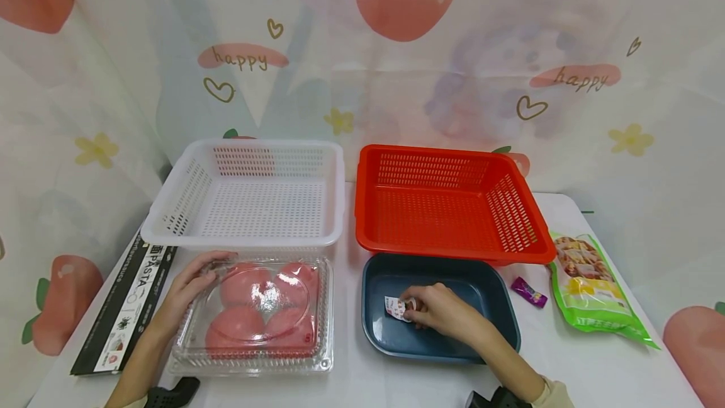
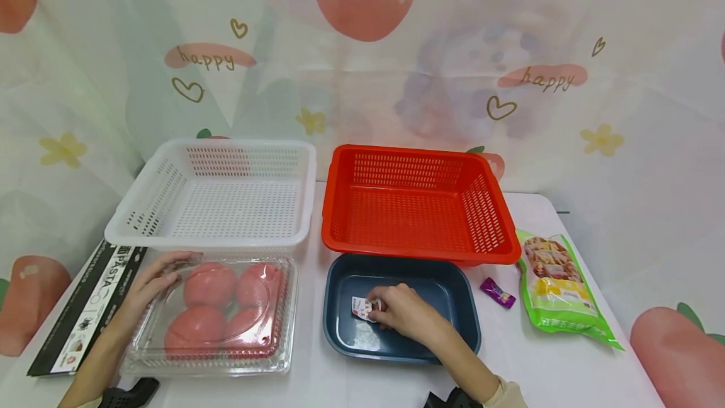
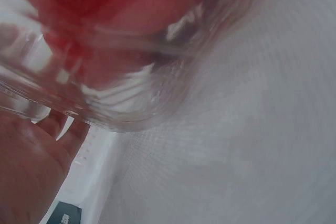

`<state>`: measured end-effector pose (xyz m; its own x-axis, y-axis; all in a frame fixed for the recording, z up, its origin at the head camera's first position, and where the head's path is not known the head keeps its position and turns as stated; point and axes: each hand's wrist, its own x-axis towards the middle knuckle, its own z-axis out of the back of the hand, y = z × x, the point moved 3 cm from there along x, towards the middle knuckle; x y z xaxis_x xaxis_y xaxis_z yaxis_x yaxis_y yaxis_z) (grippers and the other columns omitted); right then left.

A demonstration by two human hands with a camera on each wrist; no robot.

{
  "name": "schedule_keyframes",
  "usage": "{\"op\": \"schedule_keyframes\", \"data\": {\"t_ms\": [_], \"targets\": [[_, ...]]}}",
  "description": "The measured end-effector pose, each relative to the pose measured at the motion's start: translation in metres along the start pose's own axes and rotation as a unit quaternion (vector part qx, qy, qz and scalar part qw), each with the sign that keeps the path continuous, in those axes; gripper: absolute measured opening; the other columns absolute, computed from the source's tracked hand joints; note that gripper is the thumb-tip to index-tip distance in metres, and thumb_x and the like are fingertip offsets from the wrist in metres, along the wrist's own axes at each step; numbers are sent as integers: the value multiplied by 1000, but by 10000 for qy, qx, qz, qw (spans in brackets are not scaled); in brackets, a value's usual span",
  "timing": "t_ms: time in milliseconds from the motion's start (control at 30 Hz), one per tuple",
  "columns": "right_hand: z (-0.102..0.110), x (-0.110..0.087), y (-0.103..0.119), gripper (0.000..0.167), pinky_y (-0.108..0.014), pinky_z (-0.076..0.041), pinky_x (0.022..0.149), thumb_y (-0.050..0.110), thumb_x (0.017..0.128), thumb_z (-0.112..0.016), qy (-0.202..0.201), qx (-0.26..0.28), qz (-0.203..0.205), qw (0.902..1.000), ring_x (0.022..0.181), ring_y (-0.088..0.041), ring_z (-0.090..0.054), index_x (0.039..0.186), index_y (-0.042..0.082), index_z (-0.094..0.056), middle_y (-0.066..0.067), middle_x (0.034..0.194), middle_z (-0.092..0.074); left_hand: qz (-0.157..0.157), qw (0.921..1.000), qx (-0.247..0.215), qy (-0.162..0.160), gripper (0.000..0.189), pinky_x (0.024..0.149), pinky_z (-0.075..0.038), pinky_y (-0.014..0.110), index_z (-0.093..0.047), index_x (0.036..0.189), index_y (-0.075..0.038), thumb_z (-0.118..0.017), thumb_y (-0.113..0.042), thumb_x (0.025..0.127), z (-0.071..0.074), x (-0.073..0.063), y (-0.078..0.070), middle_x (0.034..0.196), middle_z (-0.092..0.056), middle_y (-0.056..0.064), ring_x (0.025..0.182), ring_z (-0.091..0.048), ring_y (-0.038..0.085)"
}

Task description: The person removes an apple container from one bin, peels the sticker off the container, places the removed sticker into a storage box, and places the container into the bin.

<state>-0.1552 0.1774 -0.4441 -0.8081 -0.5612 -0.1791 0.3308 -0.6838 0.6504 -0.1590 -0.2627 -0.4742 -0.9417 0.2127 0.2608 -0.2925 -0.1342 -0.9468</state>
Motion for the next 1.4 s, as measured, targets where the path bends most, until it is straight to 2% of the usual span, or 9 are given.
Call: {"op": "schedule_keyframes", "data": {"t_ms": [500,700,967,1400], "targets": [[-2,1,-1,31,-16,-46,51,14,87,-71,176,-130,52,9997,56,4,-50,114,-1,-67,6,68,-60,89,9999,69,-47,38,100,-37,9,-45,136,3,-36,-5,100,1,0,0,132,-57,-16,124,-50,-3],[-2,0,-2,34,-16,-42,50,17,87,-71,213,-228,-8,9995,58,1,-46,116,1,-67,6,71,-58,-24,10000,-28,45,38,100,-38,9,-44,137,4,-35,-4,100,1,-1,0,133,-56,-15,123,-51,-3],[-2,-1,-1,35,-16,-44,55,17,86,-72,282,-336,-41,9990,64,-1,-47,118,4,-65,5,76,-61,122,9999,49,-82,38,99,-38,9,-45,136,4,-36,-5,100,0,-1,-1,132,-56,-16,123,-51,-4],[-3,-1,-2,32,-16,-46,58,19,87,-71,334,-540,27,9980,65,0,-48,117,9,-63,6,77,-62,133,9999,39,-99,38,99,-38,9,-45,136,5,-36,-5,100,0,-1,0,131,-56,-16,122,-51,-4]]}}
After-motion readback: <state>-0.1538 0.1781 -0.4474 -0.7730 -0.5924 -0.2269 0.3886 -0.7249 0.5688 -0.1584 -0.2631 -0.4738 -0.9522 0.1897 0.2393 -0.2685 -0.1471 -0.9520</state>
